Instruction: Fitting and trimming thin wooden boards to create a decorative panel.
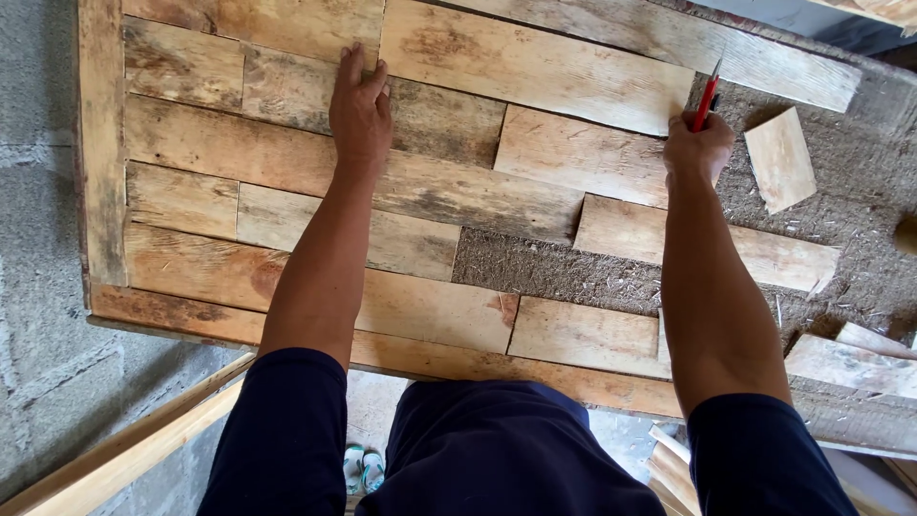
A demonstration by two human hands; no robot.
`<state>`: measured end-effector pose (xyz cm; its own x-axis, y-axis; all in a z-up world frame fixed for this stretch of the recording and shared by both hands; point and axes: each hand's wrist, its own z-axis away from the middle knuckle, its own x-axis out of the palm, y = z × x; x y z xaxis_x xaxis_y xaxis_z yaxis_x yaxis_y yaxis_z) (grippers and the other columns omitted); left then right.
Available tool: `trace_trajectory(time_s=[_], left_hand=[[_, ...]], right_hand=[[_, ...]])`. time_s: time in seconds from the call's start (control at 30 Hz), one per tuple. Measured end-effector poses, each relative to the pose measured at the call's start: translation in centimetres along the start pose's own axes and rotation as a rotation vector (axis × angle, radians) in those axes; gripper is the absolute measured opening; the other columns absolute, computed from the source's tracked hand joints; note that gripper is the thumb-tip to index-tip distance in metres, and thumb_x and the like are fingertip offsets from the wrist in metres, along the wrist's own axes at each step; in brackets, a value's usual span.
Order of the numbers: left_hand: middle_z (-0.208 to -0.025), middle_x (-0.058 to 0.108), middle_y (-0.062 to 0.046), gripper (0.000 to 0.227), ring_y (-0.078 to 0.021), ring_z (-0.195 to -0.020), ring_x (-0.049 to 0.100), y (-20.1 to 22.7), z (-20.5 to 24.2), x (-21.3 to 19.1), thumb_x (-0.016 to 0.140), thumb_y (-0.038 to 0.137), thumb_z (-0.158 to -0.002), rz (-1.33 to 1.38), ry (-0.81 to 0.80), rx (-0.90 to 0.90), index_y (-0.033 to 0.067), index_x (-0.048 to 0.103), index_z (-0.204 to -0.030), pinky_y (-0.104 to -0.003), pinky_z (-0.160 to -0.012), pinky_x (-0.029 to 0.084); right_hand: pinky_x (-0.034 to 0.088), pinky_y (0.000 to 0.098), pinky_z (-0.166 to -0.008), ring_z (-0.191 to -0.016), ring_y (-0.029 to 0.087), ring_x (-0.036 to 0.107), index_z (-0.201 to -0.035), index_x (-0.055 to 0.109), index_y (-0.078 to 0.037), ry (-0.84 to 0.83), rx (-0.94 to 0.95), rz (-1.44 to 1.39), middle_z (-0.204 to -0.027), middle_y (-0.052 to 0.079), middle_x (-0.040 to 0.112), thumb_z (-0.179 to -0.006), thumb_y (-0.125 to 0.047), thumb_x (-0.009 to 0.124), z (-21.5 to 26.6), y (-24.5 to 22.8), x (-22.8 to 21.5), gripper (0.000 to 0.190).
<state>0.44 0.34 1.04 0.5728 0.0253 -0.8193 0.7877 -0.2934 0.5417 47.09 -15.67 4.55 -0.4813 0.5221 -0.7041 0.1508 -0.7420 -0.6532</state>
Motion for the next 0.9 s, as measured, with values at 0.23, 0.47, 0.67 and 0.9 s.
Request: trace_trajectory(time_s=[0.23,0.47,0.67,0.9], left_hand=[[-0.139,0.064,-0.01,0.019,-0.0305,-0.133,0.057,-0.2,-1.8,1.6,0.075,0.01,-0.095,-0.032,0.143,-0.117,0.0116,0.081,-0.113,-0.042,-0.109,0.051],[-0.122,0.073,-0.006,0.011,-0.0251,-0.11,0.07,-0.1,-2.1,1.9,0.081,0.013,-0.088,-0.037,0.257,-0.164,0.0146,0.084,-0.098,-0.038,-0.09,0.06],[-0.121,0.073,-0.006,0.011,-0.0245,-0.108,0.071,-0.3,-1.8,2.2,0.082,0.015,-0.088,-0.043,0.313,-0.15,0.0165,0.085,-0.098,-0.037,-0.087,0.062],[-0.122,0.074,-0.005,0.01,-0.0229,-0.11,0.071,-0.5,-1.9,2.5,0.081,0.016,-0.089,-0.016,0.316,-0.18,0.0166,0.084,-0.098,-0.037,-0.089,0.062]], right_hand=[[0.057,0.0309,-0.067,-0.076,0.014,0.071,-0.098,0.075,-0.009,0.011,0.007,0.04,-0.092,0.004,0.077,-0.088,-0.016,0.082,-1.3,0.8,0.2,0.014],[0.058,0.0323,-0.065,-0.075,0.015,0.071,-0.096,0.076,-0.01,0.012,0.016,0.043,-0.092,0.006,0.077,-0.088,-0.017,0.081,-1.3,0.5,0.1,0.012],[0.058,0.032,-0.064,-0.075,0.014,0.072,-0.097,0.077,-0.01,0.014,0.03,0.057,-0.093,0.006,0.078,-0.088,-0.016,0.081,-1.2,0.3,0.1,0.012],[0.062,0.0309,-0.069,-0.078,0.015,0.075,-0.1,0.077,-0.013,0.025,0.025,0.086,-0.096,0.005,0.078,-0.087,-0.017,0.08,-1.6,0.7,0.3,0.014]])
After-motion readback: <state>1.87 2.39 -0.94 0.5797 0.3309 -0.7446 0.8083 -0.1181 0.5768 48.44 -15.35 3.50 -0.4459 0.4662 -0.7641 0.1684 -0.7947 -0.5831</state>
